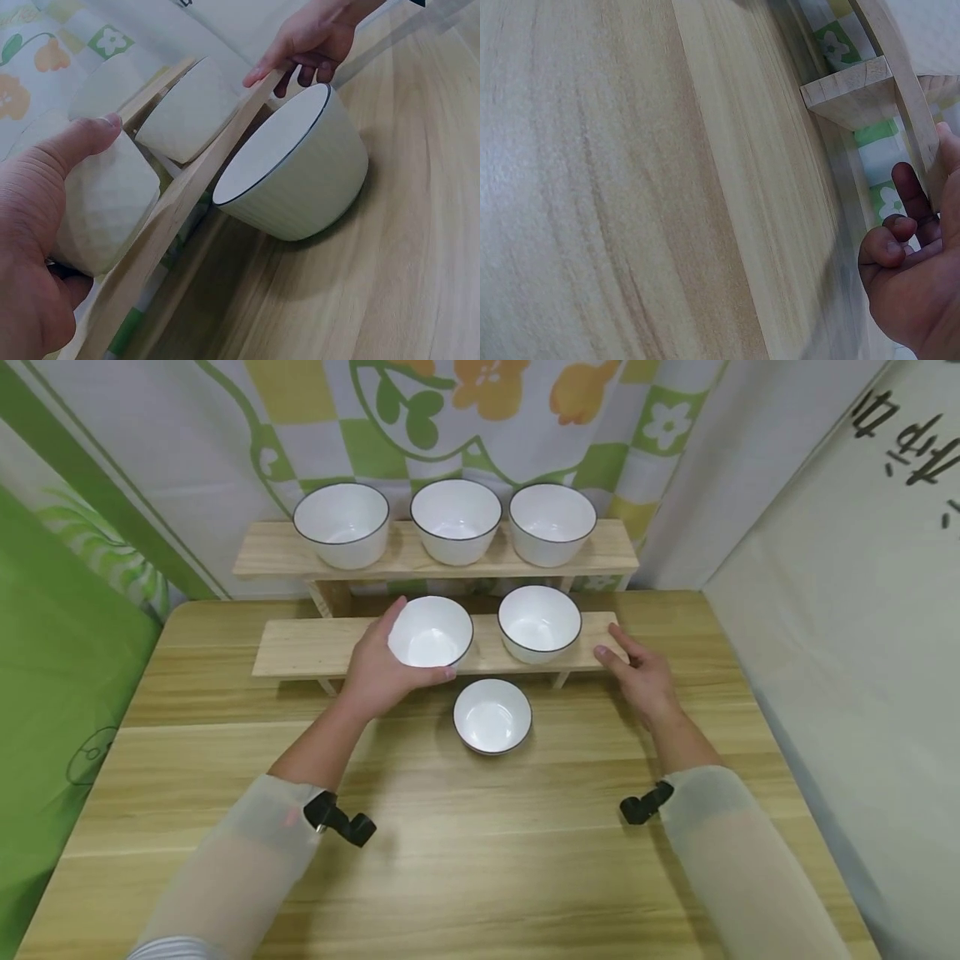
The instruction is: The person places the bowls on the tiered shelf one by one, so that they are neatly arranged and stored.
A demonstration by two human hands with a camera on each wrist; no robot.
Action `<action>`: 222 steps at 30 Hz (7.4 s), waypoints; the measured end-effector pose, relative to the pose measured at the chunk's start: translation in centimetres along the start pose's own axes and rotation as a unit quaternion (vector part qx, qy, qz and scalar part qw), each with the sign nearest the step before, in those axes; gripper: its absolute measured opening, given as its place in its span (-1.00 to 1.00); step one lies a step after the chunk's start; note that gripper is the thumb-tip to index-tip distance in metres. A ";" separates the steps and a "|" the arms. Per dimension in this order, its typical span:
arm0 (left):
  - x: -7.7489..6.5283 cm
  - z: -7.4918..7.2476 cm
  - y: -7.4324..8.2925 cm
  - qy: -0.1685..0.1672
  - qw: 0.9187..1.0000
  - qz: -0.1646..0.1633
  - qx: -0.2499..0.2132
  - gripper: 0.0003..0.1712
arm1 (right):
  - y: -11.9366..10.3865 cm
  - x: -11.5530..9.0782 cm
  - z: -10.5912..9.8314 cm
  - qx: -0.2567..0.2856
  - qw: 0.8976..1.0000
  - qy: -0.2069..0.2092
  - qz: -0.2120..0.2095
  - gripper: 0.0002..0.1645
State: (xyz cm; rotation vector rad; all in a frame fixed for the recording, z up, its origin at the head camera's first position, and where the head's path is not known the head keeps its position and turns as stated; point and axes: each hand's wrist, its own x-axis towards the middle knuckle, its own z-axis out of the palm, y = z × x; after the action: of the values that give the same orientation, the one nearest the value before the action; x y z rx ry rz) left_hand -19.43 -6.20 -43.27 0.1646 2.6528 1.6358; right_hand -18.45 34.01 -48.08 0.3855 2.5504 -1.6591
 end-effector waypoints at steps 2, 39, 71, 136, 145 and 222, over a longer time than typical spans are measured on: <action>0.3 0.3 0.1 0.004 1.000 0.000 0.000 0.49 | 0.0 0.1 0.1 0.000 1.000 -0.001 -0.001 -0.11; 2.2 2.6 0.6 -0.010 1.000 -0.005 0.024 0.53 | 0.1 0.0 0.2 0.027 1.000 -0.005 0.003 -0.11; -0.3 0.9 -1.5 -0.017 0.992 0.033 -0.120 0.57 | 0.3 0.3 0.2 0.051 0.999 0.000 0.014 -0.13; -5.9 7.4 -4.4 -0.150 0.986 0.067 0.025 0.52 | 0.0 0.2 0.6 0.047 0.999 -0.004 0.020 -0.12; -6.0 8.4 -4.2 -0.142 0.988 0.052 0.004 0.60 | -0.3 0.1 0.8 0.041 0.999 -0.005 0.021 -0.11; -7.4 -1.7 -4.5 -0.041 0.999 0.005 -0.021 0.44 | 0.3 0.1 0.9 0.082 0.996 0.007 0.025 -0.13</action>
State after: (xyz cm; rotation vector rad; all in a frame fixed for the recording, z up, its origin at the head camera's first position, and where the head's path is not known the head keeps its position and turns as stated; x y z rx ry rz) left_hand -12.57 -10.41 -46.80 0.2391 2.5601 1.6477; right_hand -18.55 33.36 -48.74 0.4685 2.3990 -1.8604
